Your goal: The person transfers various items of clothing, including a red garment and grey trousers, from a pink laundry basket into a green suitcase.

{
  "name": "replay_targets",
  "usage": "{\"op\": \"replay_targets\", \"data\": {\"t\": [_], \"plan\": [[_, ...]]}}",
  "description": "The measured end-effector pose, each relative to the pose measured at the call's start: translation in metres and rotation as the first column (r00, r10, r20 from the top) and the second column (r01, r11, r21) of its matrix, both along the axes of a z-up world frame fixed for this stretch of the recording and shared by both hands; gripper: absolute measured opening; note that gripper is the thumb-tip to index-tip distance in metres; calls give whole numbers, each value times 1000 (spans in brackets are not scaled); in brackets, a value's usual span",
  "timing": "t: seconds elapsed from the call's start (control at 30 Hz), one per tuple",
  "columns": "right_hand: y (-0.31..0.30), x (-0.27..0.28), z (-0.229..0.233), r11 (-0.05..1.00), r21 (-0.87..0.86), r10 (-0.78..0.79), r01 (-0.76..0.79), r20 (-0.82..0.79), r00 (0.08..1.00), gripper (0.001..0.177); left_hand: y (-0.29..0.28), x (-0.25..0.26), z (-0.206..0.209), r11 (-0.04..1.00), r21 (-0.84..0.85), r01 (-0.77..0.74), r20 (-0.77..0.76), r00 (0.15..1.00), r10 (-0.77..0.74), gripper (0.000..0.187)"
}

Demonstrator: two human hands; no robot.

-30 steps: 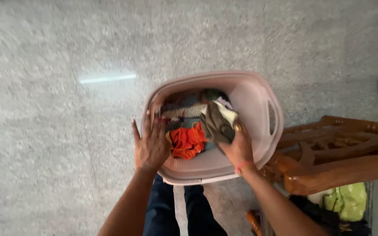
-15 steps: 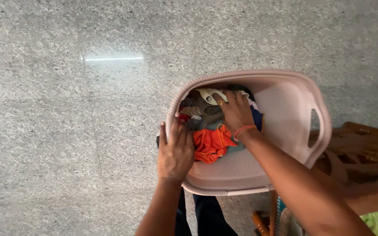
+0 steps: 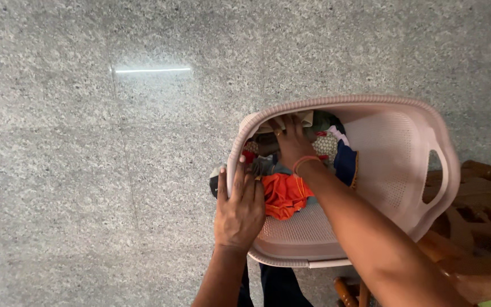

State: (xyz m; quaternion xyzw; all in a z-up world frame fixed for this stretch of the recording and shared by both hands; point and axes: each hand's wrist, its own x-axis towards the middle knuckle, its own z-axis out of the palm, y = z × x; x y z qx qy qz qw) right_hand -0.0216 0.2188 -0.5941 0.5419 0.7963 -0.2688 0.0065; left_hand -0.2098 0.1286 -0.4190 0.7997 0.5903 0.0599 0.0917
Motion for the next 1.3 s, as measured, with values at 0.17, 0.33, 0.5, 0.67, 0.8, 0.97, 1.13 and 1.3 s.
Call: {"op": "replay_targets", "data": {"t": [0.17,0.33,0.5,0.67,0.8,0.97,1.13,1.3], "plan": [[-12,-7,25,999,24,31,-41,320,947,91,1,1,-1,1000,-12,0,-7,1000,-1,20],[-12,-11,-14,1000,-2,0,1,440,898,61,-1,2,-6,1000,-17,3,-25,1000,-3,19],[10,-12,-38,996,72,15,-44,365,931,31,-1,0,-4,1000,-6,-13,18,1000,13,22],[-8,-14,10,972,225,5,-73,287,958,39,2,-3,-4,1000,16,2,35,999,-2,24],[-23,-21,4,930,351,12,-109,269,963,46,1,-3,-3,1000,22,14,7,1000,-14,22],[-6,-22,-80,1000,6,-5,3,320,947,32,-1,-3,-5,1000,7,15,51,999,-15,20],[-7,-25,-111,996,-75,-18,51,388,921,27,-1,-1,-4,1000,-3,18,25,1000,-18,18],[-10,-15,-83,990,-140,3,28,217,976,44,0,0,-4,999,-32,15,10,1000,-15,20]]}}
